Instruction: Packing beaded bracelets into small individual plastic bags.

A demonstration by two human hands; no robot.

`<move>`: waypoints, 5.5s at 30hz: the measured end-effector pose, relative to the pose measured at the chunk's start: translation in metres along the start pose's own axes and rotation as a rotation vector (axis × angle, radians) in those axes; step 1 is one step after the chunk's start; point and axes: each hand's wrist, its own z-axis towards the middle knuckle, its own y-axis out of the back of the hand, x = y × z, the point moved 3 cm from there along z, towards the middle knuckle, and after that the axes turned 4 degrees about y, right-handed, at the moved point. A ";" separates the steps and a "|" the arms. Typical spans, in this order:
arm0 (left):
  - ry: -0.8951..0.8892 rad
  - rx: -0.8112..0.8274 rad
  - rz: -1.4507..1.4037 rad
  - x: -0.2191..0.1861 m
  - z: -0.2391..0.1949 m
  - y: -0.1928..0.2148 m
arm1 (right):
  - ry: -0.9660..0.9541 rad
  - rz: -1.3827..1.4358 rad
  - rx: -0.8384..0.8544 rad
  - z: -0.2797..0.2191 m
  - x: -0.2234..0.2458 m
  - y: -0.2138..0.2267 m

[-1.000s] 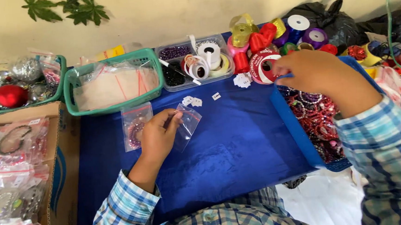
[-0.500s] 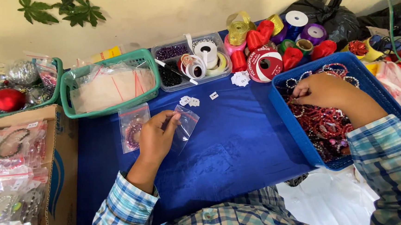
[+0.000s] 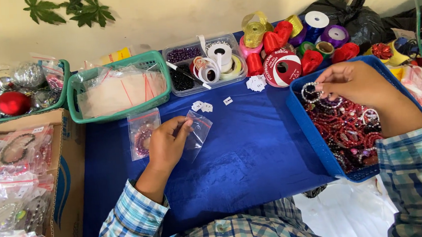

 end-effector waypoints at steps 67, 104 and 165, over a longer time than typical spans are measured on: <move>0.059 0.177 -0.580 0.045 0.011 -0.024 | 0.793 0.085 0.095 0.051 0.111 -0.277; 0.035 0.117 -0.696 0.056 0.012 -0.032 | 0.497 0.514 -0.074 0.052 0.089 -0.305; -0.233 -0.088 0.753 0.032 -0.030 0.062 | 0.466 0.574 -0.251 0.079 0.065 -0.290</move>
